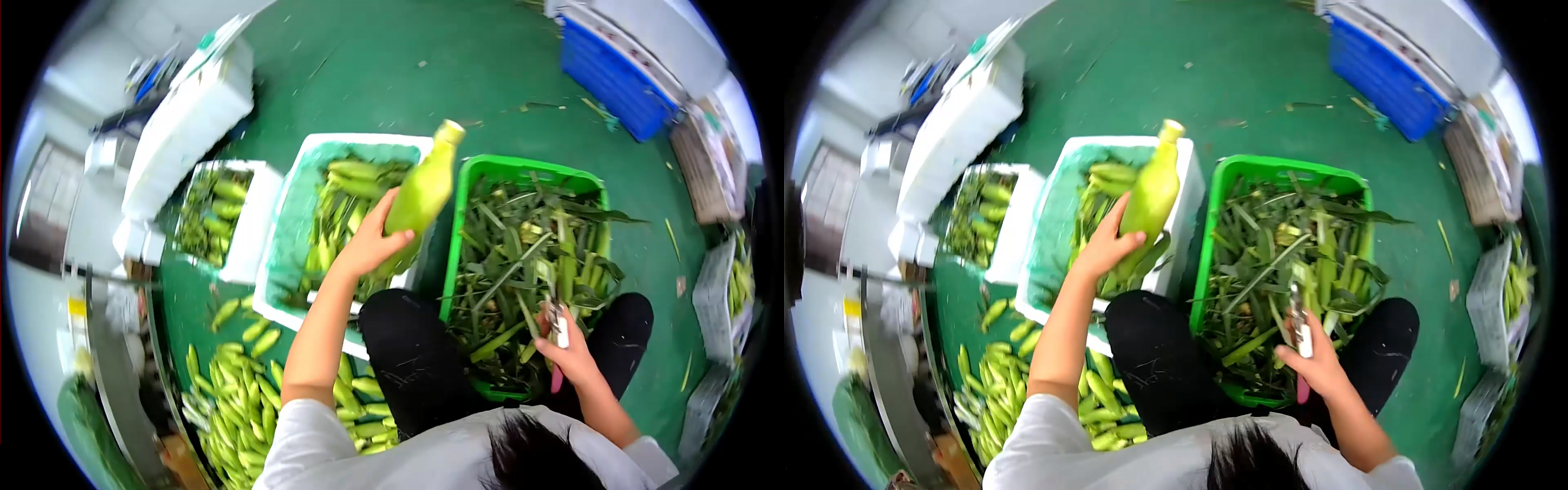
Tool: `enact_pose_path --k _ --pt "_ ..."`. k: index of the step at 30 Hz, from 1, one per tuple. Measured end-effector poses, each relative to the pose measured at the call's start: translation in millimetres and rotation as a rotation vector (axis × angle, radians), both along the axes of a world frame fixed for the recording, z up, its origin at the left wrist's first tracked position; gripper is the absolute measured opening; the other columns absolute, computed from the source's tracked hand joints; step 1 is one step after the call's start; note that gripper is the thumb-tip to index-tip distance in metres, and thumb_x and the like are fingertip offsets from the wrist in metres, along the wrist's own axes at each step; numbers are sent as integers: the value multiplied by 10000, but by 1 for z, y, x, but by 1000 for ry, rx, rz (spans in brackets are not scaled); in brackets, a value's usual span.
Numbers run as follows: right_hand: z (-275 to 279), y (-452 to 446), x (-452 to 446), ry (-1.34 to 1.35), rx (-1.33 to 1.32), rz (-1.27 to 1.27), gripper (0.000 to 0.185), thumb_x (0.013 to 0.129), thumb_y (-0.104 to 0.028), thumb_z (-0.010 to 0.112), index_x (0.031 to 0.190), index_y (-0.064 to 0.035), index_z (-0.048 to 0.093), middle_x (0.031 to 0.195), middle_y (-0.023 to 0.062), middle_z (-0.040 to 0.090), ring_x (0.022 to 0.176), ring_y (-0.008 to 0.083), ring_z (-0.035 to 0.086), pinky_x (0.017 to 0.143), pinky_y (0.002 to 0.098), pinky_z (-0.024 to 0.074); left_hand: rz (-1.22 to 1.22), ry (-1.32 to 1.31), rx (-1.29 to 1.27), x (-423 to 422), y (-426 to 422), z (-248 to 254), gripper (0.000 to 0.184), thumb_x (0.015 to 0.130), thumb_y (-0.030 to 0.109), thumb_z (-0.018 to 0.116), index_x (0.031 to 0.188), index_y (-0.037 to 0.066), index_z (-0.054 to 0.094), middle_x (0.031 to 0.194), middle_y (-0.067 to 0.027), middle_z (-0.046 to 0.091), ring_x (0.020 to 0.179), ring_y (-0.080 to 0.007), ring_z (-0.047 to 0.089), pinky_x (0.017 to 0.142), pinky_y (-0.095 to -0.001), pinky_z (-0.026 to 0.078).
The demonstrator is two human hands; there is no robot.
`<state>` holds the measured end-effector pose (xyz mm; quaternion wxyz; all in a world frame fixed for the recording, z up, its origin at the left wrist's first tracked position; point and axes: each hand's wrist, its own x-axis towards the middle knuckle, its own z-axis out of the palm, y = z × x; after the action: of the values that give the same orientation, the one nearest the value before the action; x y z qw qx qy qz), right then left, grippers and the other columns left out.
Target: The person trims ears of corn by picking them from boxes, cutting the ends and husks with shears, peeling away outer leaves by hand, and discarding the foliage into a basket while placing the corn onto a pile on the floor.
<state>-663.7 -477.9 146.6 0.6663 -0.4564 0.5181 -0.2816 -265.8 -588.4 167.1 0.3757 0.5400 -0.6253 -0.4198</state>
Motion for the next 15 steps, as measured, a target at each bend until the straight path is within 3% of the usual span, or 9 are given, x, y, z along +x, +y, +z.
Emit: enact_pose_path --k 2,4,6,9,10,12,13,14,15 --pt "10 -22 -5 289 -355 59 820 799 -221 775 1459 2 343 1341 139 525 1236 229 516 1067 367 373 -187 -167 -40 -54 1 68 755 781 212 694 1439 35 370 1268 -193 594 1163 -273 579 1006 -364 435" --pt "62 -43 -13 339 -472 48 868 761 -341 809 1414 22 367 1333 202 485 1250 352 501 1054 415 398 -253 -390 -32 -110 15 96 714 763 244 705 1406 118 420 1114 -215 658 992 -381 665 869 -407 528" --pt "63 -52 -27 387 -601 50 852 741 -340 807 1392 17 390 1289 211 505 1215 375 507 1037 431 408 -273 -528 -153 -141 32 98 737 741 283 747 1392 140 433 1097 -221 663 944 -408 664 824 -439 545" --pt "60 -54 -47 354 -604 55 811 708 -302 799 1365 4 435 1268 207 528 1204 365 512 1031 416 413 -250 -586 28 -180 57 92 794 726 305 813 1398 99 443 1115 -201 678 1023 -378 666 882 -398 528" --pt "48 -53 -51 384 -681 17 709 708 -284 789 1292 -5 501 1106 174 619 1051 366 602 935 408 479 -271 -586 77 -185 60 91 790 729 310 811 1396 98 444 1115 -202 677 1024 -375 667 881 -395 528" --pt "41 -46 -60 347 -399 71 511 714 -256 770 1126 -17 587 865 121 661 822 336 651 774 392 525 -296 -582 181 -190 60 83 782 736 319 807 1393 95 447 1116 -205 676 1025 -369 670 880 -390 526" --pt "12 -38 -62 338 -438 27 356 726 -232 753 974 -18 613 723 99 646 647 297 634 651 371 521 -336 -594 238 -192 56 80 792 734 344 806 1393 88 448 1119 -191 678 1033 -334 673 891 -374 517" --pt "-16 -29 -65 -13 -107 0 298 739 -212 736 912 -13 599 735 120 644 633 271 626 639 359 516 -368 -582 313 -188 49 71 758 738 363 798 1364 86 473 1103 -168 682 1022 -299 670 892 -364 510" --pt "-25 -18 -73 87 -82 77 276 748 -202 730 897 -14 593 723 125 637 630 282 632 631 361 516 -392 -630 397 -181 40 61 732 738 370 796 1341 89 491 1094 -158 682 1011 -284 668 889 -360 508"
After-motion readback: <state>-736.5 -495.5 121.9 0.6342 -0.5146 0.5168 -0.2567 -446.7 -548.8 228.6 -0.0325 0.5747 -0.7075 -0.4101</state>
